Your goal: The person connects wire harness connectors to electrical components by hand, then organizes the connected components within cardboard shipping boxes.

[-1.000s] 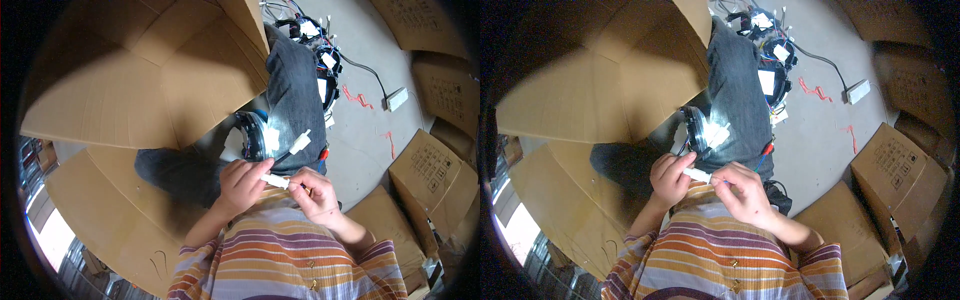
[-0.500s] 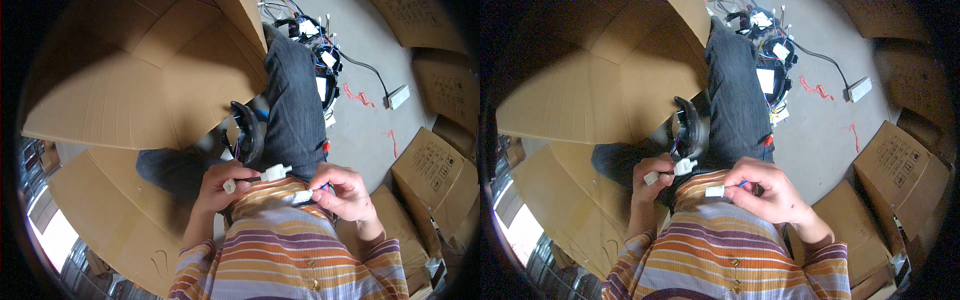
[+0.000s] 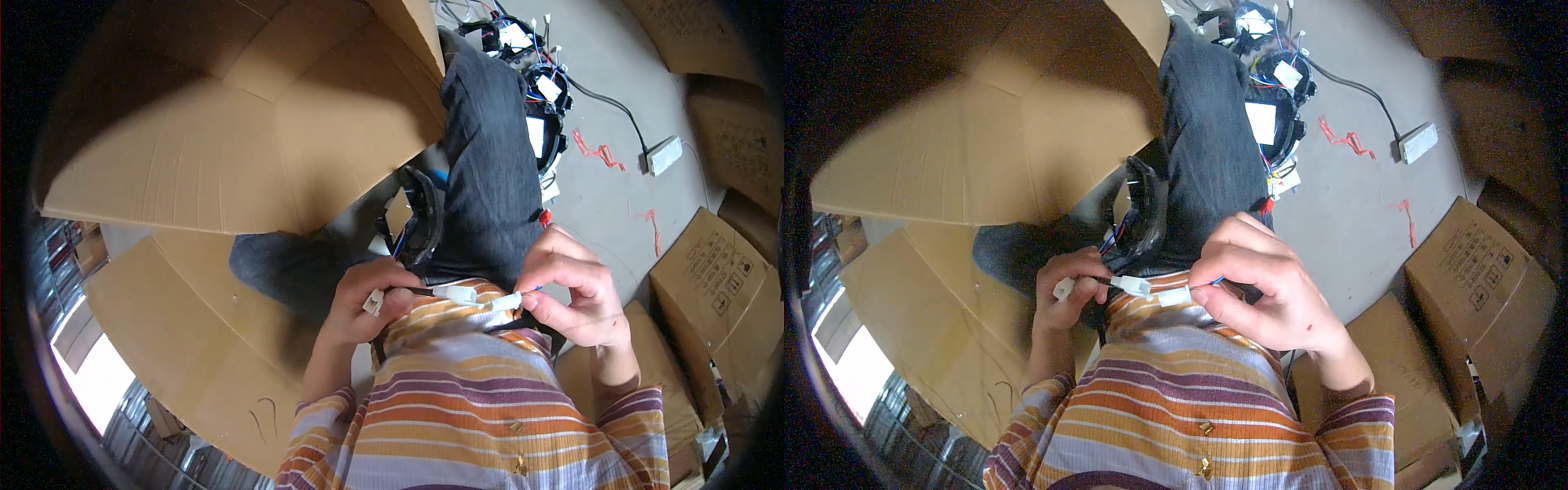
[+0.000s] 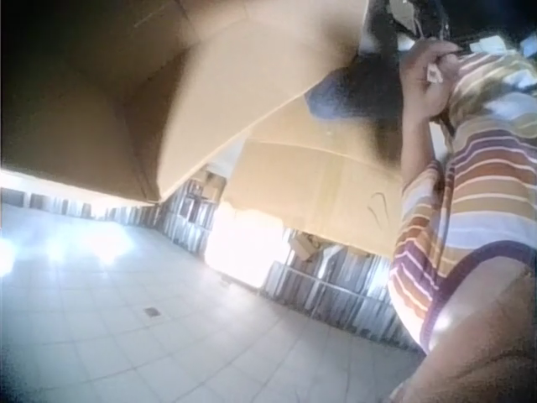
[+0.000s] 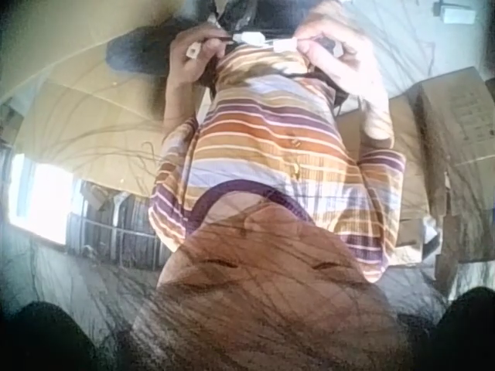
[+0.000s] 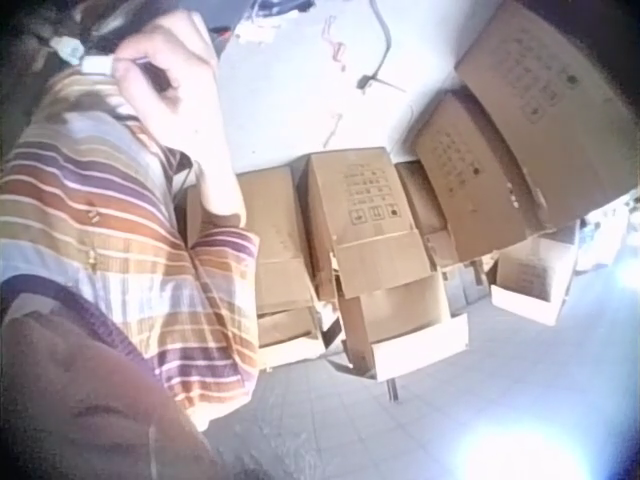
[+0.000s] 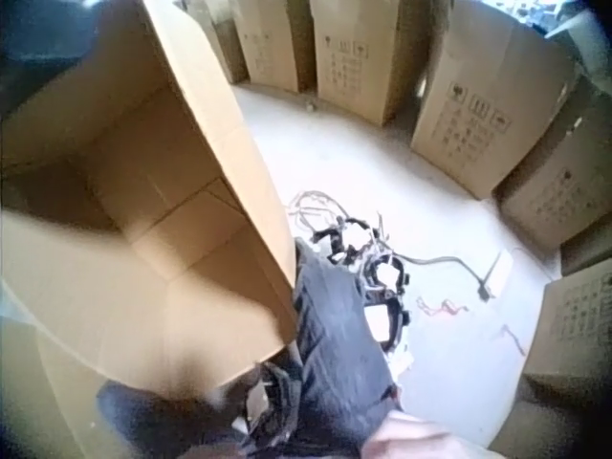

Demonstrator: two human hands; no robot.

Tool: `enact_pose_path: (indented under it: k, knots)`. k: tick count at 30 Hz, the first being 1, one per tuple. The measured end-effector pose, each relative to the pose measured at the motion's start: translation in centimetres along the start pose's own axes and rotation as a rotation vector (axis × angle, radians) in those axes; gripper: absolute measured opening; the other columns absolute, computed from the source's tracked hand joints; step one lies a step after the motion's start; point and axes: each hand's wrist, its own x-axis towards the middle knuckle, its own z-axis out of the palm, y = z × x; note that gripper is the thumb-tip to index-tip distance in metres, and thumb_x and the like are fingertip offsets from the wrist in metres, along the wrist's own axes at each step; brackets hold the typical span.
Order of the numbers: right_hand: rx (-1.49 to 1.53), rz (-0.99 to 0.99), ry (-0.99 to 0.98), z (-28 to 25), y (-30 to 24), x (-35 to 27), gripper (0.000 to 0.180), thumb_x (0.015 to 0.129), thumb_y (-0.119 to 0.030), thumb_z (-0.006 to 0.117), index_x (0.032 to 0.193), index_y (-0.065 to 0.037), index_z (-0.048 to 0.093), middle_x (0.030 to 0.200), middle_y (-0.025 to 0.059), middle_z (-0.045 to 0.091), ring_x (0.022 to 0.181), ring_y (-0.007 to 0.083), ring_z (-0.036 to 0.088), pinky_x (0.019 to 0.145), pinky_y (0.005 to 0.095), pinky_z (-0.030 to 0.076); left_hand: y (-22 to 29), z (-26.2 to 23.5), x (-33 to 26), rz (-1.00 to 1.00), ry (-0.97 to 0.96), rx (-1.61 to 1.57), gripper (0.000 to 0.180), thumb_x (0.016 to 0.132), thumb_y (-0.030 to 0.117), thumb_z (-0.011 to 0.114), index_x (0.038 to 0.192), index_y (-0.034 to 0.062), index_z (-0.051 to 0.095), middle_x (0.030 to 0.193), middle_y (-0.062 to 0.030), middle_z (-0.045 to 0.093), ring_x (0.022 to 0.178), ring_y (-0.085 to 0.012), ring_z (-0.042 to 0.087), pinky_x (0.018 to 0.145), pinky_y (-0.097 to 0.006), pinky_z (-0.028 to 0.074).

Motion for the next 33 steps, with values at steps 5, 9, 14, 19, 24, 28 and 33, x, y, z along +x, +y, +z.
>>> enact_pose_path:
  k: [5,9,14,19,24,28,33]
  knots:
    - [-0.033,-0.012,-0.016,0.2,0.0,-0.1,0.007,0.066,-0.004,0.058,0.072,-0.005,0.056,0.069,0.0044,0.045,0.063,0.0178,0.043,0.056,0.027,0.034,-0.1,0.2,-0.3,-0.085,0.013,-0.028,0.011,0.067,0.01,0.055,0.074,0.0009,0.055,0.059,-0.0075,0.05,0.053,-0.0185,0.047,0.048,-0.026,0.036]
    - [-0.025,-0.019,-0.013,0.5,0.1,0.0,0.007,0.065,-0.004,0.058,0.071,-0.005,0.055,0.069,0.0047,0.045,0.063,0.019,0.043,0.056,0.0279,0.035,0.6,0.2,0.1,-0.103,-0.031,0.024,0.012,0.068,0.012,0.054,0.073,0.0009,0.055,0.06,-0.0073,0.051,0.055,-0.0194,0.047,0.05,-0.027,0.035]
    - [-0.069,-0.013,-0.008,0.8,-0.1,-0.1,0.007,0.064,-0.003,0.057,0.068,-0.004,0.052,0.068,0.0065,0.045,0.063,0.0214,0.043,0.055,0.0291,0.035,1.0,0.3,0.7,-0.079,-0.112,0.055,0.013,0.069,0.013,0.053,0.071,0.0004,0.055,0.061,-0.007,0.051,0.057,-0.0204,0.047,0.051,-0.028,0.035]
    - [-0.257,-0.006,0.012,0.8,0.2,-0.1,0.006,0.064,-0.003,0.054,0.064,-0.002,0.048,0.065,0.0088,0.042,0.061,0.0239,0.041,0.054,0.0312,0.035,0.8,-0.1,0.9,-0.103,-0.138,0.011,0.011,0.069,0.01,0.052,0.072,-0.0004,0.055,0.062,-0.0092,0.051,0.055,-0.0215,0.046,0.05,-0.028,0.035]
    - [-0.24,-0.029,0.044,0.8,0.6,0.4,0.007,0.064,-0.003,0.054,0.065,-0.002,0.047,0.066,0.0089,0.042,0.063,0.024,0.042,0.055,0.0307,0.036,0.5,0.1,1.7,-0.125,-0.148,0.0,0.01,0.072,0.007,0.049,0.074,-0.0015,0.054,0.064,-0.0087,0.053,0.059,-0.0193,0.05,0.053,-0.027,0.038]
    - [-0.219,-0.03,0.026,0.9,1.0,0.5,0.006,0.064,-0.002,0.053,0.065,-0.002,0.047,0.065,0.0089,0.042,0.063,0.0244,0.042,0.056,0.0306,0.036,1.3,-0.3,1.9,-0.198,-0.14,-0.032,0.01,0.073,0.007,0.049,0.074,-0.0016,0.054,0.067,-0.0085,0.054,0.059,-0.0173,0.051,0.054,-0.026,0.039]
    - [-0.073,-0.027,0.099,-0.3,1.0,-0.6,0.003,0.067,-0.002,0.052,0.068,-0.001,0.049,0.067,0.0072,0.046,0.064,0.0204,0.045,0.057,0.0273,0.035,4.5,-0.5,-0.8,-0.235,0.335,0.009,0.018,0.072,0.016,0.052,0.075,-0.0013,0.056,0.073,-0.0082,0.055,0.061,-0.0154,0.051,0.051,-0.024,0.039]
